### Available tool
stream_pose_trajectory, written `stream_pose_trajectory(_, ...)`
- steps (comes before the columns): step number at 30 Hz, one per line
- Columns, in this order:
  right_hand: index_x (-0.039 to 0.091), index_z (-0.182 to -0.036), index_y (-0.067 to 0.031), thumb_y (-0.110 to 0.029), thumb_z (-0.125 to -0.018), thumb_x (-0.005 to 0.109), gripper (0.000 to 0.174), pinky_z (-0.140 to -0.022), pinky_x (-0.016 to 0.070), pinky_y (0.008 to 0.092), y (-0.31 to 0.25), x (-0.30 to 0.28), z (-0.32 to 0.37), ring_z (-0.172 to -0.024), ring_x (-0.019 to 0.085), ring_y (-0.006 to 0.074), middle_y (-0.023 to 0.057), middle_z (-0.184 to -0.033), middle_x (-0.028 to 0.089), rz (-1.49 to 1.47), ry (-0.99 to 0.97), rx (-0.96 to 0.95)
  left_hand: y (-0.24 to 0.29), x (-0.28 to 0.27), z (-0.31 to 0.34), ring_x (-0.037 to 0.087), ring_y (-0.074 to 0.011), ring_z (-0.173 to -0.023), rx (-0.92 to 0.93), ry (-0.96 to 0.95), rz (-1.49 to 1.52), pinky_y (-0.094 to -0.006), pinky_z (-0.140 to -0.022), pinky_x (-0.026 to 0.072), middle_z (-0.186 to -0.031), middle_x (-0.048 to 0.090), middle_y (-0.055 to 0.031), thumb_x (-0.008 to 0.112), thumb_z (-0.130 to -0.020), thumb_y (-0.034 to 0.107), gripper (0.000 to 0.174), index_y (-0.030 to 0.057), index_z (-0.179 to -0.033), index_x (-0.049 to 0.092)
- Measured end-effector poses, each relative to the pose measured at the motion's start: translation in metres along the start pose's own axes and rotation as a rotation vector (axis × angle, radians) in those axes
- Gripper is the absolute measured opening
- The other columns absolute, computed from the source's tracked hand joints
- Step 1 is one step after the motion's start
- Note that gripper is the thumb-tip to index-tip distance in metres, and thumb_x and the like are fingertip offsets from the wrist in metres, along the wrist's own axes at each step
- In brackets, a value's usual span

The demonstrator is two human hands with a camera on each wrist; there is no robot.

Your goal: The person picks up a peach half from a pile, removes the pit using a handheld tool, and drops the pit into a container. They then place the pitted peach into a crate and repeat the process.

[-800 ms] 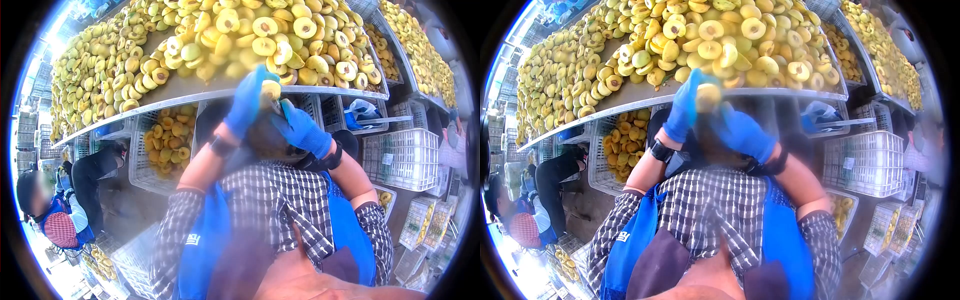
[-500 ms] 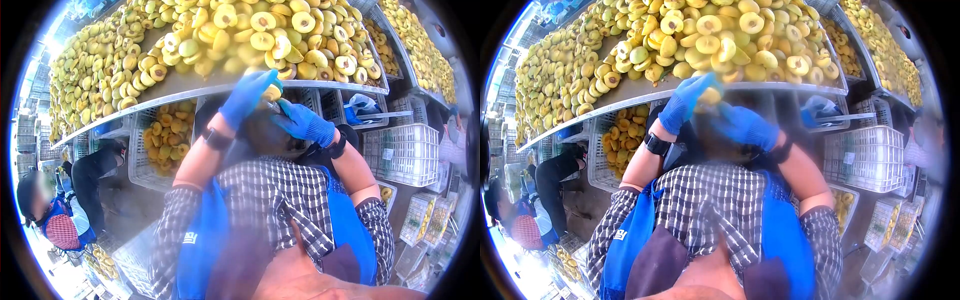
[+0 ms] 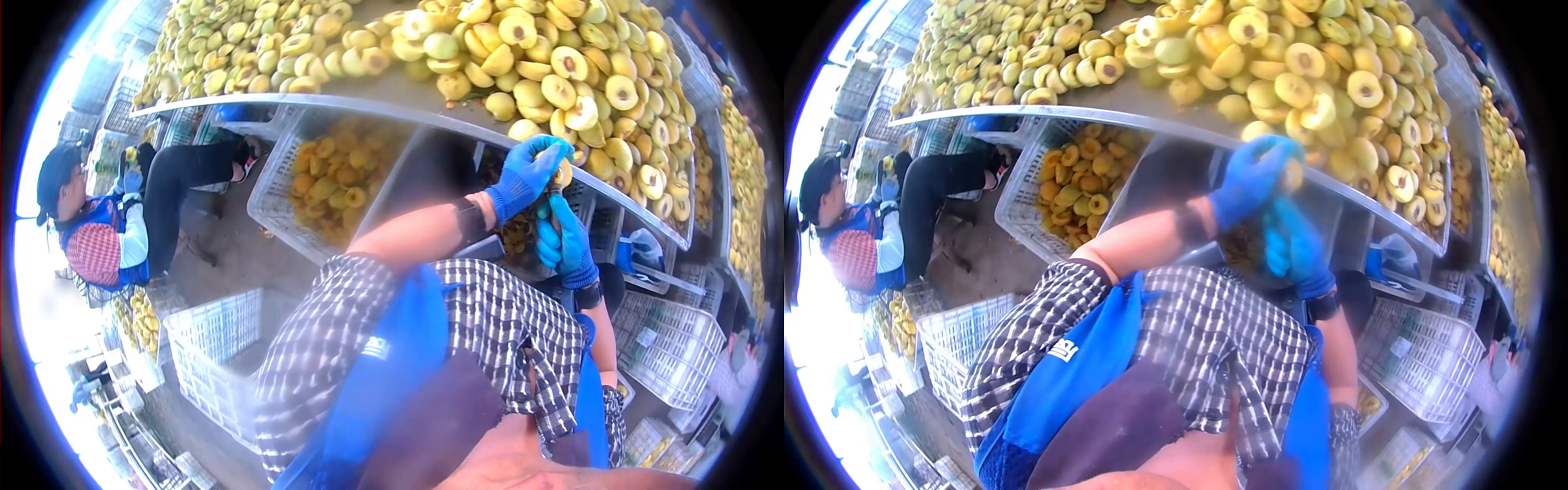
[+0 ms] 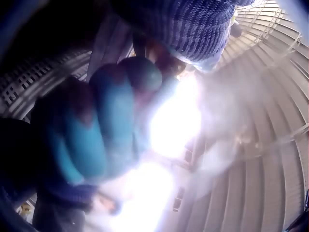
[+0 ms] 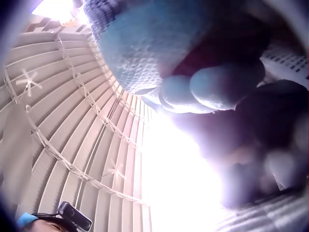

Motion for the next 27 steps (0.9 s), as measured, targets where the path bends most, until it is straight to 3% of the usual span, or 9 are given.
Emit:
stream_pose_trajectory(6, 0.059, -0.126, -0.006, -0.022, -0.108, 0.047, 0.027, -0.063, 0.0401, 0.0162, -0.014, -0.011, -0.023, -0.073, 0.049, 0.003, -0.0045, -0.094, 0.06, 0.559, 0.099, -0.537, 0.004, -0.004, 0.003, 0.062, -0.0102, -0.076, -0.136, 0.197, 0.18, -0.025, -0.071, 0.0513, -0.089, 0.07, -0.0052, 0.058, -0.102, 0.03, 0.029, 0.0041, -0.096, 0.068)
stream_pose_trajectory(12, 0.056, -0.124, -0.0021, -0.017, -0.104, 0.051, 0.025, -0.067, 0.046, 0.0269, -0.034, 0.015, -0.012, -0.075, 0.056, 0.0139, 0.0044, -0.09, 0.061, 0.995, 0.19, -0.783, 0.011, -0.002, 0.004, 0.064, -0.0175, -0.073, -0.233, 0.145, 0.428, -0.0307, -0.065, 0.0535, -0.089, 0.067, -0.0076, 0.052, -0.104, 0.038, 0.031, 0.0093, -0.099, 0.061)
stream_pose_trajectory(14, 0.057, -0.121, -0.0002, -0.015, -0.102, 0.054, 0.025, -0.07, 0.0483, 0.0324, -0.029, 0.012, -0.014, -0.075, 0.059, 0.0206, 0.0086, -0.09, 0.063, 0.658, 0.118, -0.56, 0.009, 0.003, 0.005, 0.066, -0.0232, -0.078, -0.288, 0.105, 0.614, -0.0363, -0.068, 0.0571, -0.095, 0.066, -0.0104, 0.051, -0.104, 0.041, 0.033, 0.0094, -0.106, 0.057)
stream_pose_trajectory(16, 0.059, -0.11, -0.0004, -0.015, -0.102, 0.054, 0.018, -0.064, 0.0436, 0.0264, -0.036, 0.031, -0.004, -0.072, 0.054, 0.0118, 0.0015, -0.085, 0.059, 0.394, 0.014, -0.496, 0.0, 0.003, 0.004, 0.066, -0.0283, -0.085, -0.355, 0.038, 0.724, -0.0405, -0.071, 0.059, -0.102, 0.064, -0.0122, 0.048, -0.104, 0.046, 0.037, 0.0097, -0.112, 0.053)
stream_pose_trajectory(18, 0.059, -0.108, -0.0006, -0.014, -0.103, 0.052, 0.016, -0.063, 0.0415, 0.0249, -0.035, 0.041, 0.011, -0.071, 0.051, 0.0096, 0.0005, -0.084, 0.056, 0.128, -0.228, -0.215, 0.017, -0.016, -0.004, 0.065, -0.0289, -0.086, -0.003, 0.031, 0.322, -0.0391, -0.072, 0.0564, -0.098, 0.063, -0.0135, 0.059, -0.097, 0.031, 0.026, 0.0079, -0.109, 0.055)
stream_pose_trajectory(22, 0.06, -0.105, -0.0035, -0.019, -0.105, 0.049, 0.019, -0.05, 0.0367, 0.0245, -0.024, 0.018, 0.019, -0.055, 0.045, 0.0072, -0.0025, -0.067, 0.048, 0.348, -0.097, -0.262, 0.071, -0.028, 0.007, 0.064, -0.0301, -0.086, 0.465, 0.083, -0.369, -0.0372, -0.074, 0.053, -0.093, 0.062, -0.0154, 0.076, -0.086, 0.009, 0.027, 0.0047, -0.107, 0.059)
stream_pose_trajectory(24, 0.062, -0.106, -0.0025, -0.026, -0.103, 0.055, 0.025, -0.05, 0.0405, 0.0274, -0.016, -0.005, 0.022, -0.055, 0.051, 0.0097, -0.0021, -0.067, 0.051, 0.155, -0.111, -0.056, 0.093, -0.042, 0.014, 0.065, -0.0282, -0.09, 0.403, 0.105, -0.409, -0.0363, -0.077, 0.0535, -0.097, 0.063, -0.015, 0.072, -0.087, 0.01, 0.03, 0.0034, -0.113, 0.058)
stream_pose_trajectory(25, 0.062, -0.11, -0.0022, -0.027, -0.101, 0.058, 0.027, -0.059, 0.0471, 0.0349, -0.01, -0.026, 0.016, -0.066, 0.059, 0.0197, 0.0035, -0.075, 0.059, 0.468, 0.038, 0.08, 0.099, -0.054, 0.015, 0.065, -0.0262, -0.093, 0.394, 0.089, -0.377, -0.0353, -0.08, 0.0536, -0.1, 0.064, -0.0146, 0.069, -0.089, 0.009, 0.03, 0.0026, -0.116, 0.058)
stream_pose_trajectory(27, 0.059, -0.11, -0.001, -0.027, -0.102, 0.054, 0.027, -0.049, 0.0414, 0.0341, -0.026, -0.03, 0.017, -0.051, 0.056, 0.0234, 0.0137, -0.062, 0.055, 1.344, 0.131, -0.702, 0.126, -0.083, 0.024, 0.065, -0.0221, -0.101, 0.45, 0.058, -0.516, -0.0333, -0.085, 0.0531, -0.109, 0.065, -0.0135, 0.061, -0.092, 0.01, 0.029, 0.0014, -0.12, 0.059)
Point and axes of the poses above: each hand's wrist, its own z-axis away from the middle knuckle, its own x-axis out of the palm, y = z × x, the point moved 9 cm from there along -z, towards the middle knuckle
